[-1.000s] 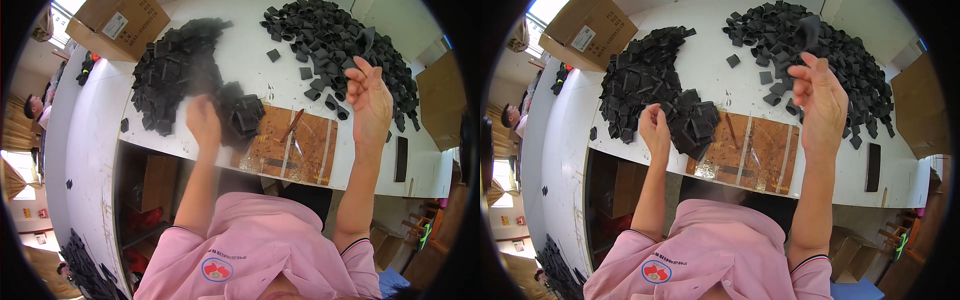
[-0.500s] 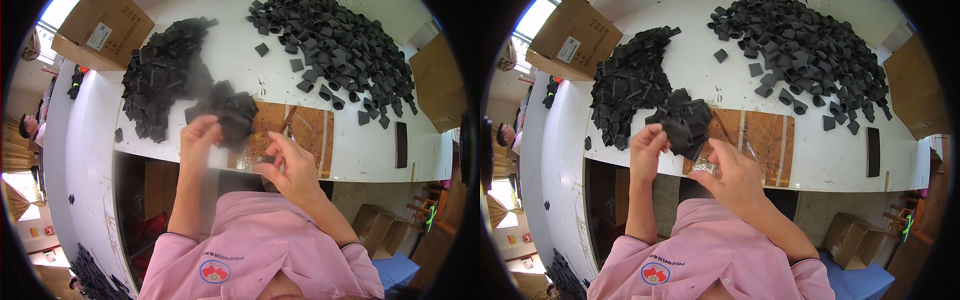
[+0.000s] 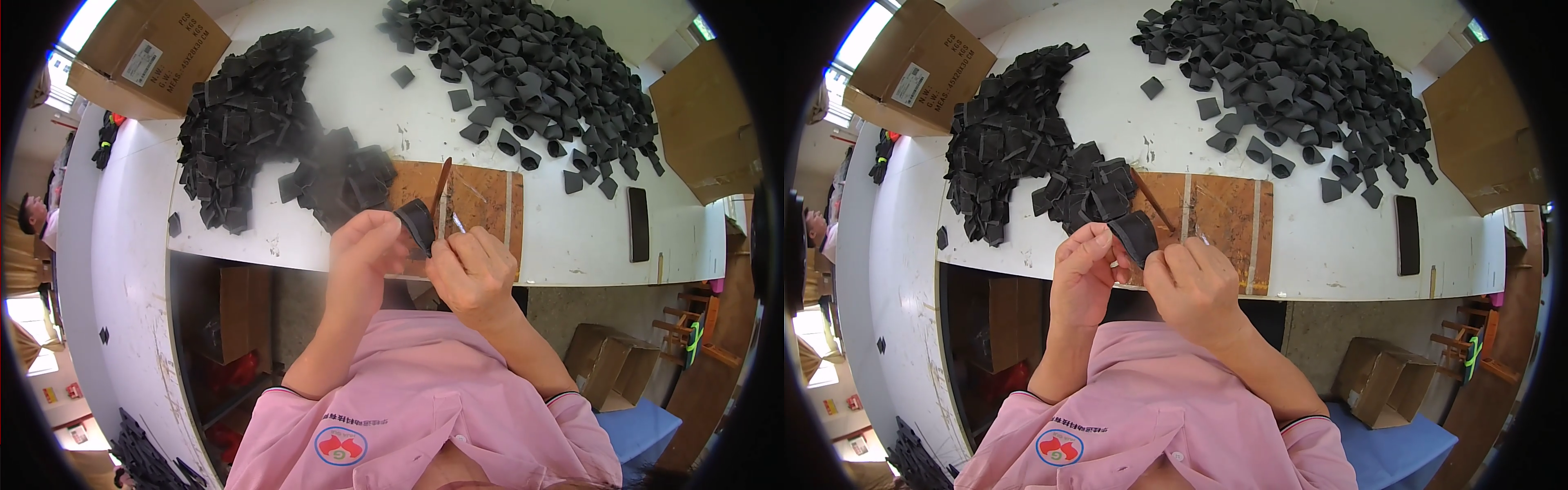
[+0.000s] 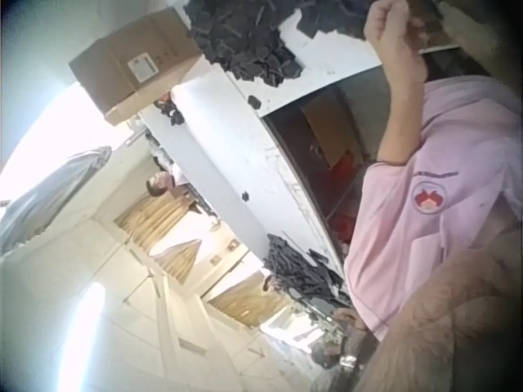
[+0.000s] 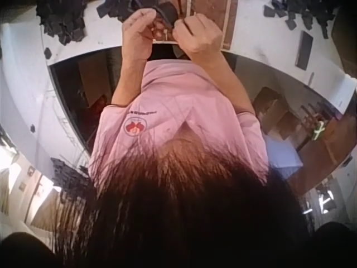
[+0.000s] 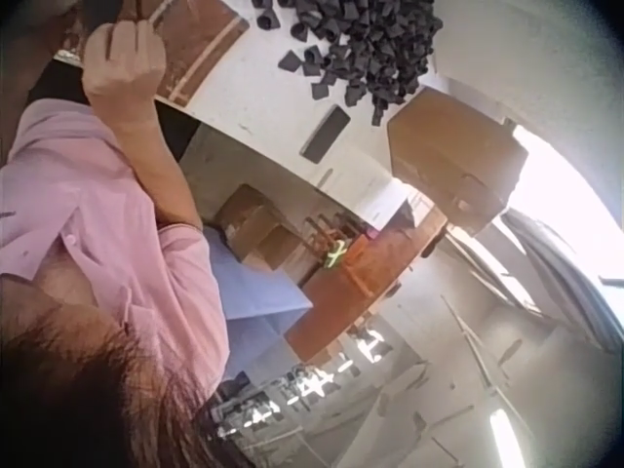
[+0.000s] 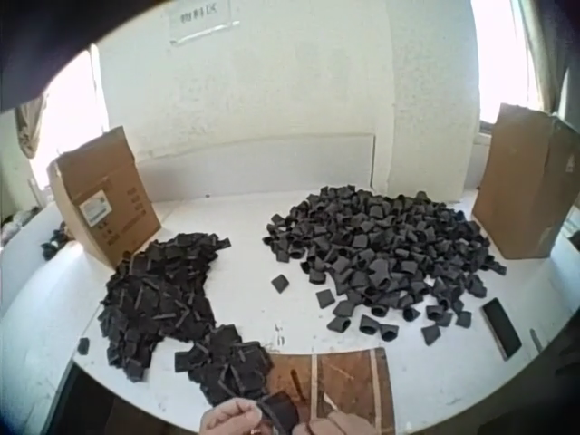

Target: Trimming small black rubber or plastic material pieces using a knife on a wooden board at a workstation.

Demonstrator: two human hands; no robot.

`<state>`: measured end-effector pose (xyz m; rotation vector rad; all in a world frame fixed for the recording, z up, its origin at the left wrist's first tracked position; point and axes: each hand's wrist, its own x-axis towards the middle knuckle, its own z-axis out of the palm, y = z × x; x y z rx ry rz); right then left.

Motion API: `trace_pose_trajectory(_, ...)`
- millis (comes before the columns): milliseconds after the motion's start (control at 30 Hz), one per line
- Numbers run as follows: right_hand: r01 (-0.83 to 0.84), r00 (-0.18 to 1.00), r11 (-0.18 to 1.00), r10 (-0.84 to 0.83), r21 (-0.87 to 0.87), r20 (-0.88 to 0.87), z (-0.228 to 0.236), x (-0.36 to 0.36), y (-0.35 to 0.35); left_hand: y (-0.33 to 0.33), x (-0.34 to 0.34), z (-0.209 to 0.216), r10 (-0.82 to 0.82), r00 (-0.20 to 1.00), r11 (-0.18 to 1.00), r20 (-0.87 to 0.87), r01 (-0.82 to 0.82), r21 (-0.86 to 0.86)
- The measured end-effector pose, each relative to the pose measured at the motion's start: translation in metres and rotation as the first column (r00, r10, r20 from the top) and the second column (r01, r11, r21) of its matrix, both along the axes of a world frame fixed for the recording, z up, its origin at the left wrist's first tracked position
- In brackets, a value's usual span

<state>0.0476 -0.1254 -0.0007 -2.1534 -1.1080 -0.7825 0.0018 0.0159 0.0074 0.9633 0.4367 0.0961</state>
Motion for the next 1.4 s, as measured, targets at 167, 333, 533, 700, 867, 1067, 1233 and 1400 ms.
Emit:
trace_pose_trajectory(167, -0.010, 1.000, 0.996, 0.010, -0.083, 0.001, 0.000, 0.000, -0.007, -0.002, 0.004, -0.001, -0.008, 0.999, 0.999, -0.047, 0.011, 0.043)
trace_pose_trajectory(333, -0.007, 0.856, 0.978, 0.112, 0.206, -0.504, 0.012, -0.004, -0.010, -0.011, 0.004, 0.001, -0.010, 1.000, 0.907, -0.004, 0.011, 0.421)
trace_pose_trajectory(533, 0.033, 0.874, 0.949, 0.126, 0.314, -0.470, 0.009, -0.004, -0.001, -0.031, -0.005, -0.009, -0.063, 0.955, 0.555, 0.290, -0.208, 0.806)
trace_pose_trajectory(700, 0.180, 0.946, 0.957, -0.105, 0.228, -0.306, -0.010, 0.005, 0.004, -0.036, 0.006, 0.014, 0.177, 0.984, 0.972, 0.036, -0.180, 0.154)
trace_pose_trajectory(867, 0.241, 0.296, 0.772, 0.518, 0.588, -0.802, 0.008, 0.007, -0.008, -0.021, 0.000, 0.014, -0.075, 0.975, 0.888, 0.207, 0.160, -0.432)
trace_pose_trajectory(1067, 0.498, -0.414, 0.415, 0.885, 0.761, -0.212, 0.013, 0.013, -0.003, -0.035, 0.011, -0.007, 0.150, 0.851, 0.426, 0.503, -0.515, 0.744)
trace_pose_trajectory(1233, 0.123, -0.028, 0.713, 0.698, 0.690, -0.716, 0.046, 0.032, -0.008, -0.011, 0.022, 0.030, -0.025, 0.941, 0.957, 0.337, 0.120, -0.265)
trace_pose_trajectory(1400, -0.056, 0.063, 0.739, 0.674, 0.671, -0.736, 0.063, 0.062, 0.005, 0.006, 0.039, 0.043, -0.125, 0.838, 0.559, 0.532, 0.502, -0.659)
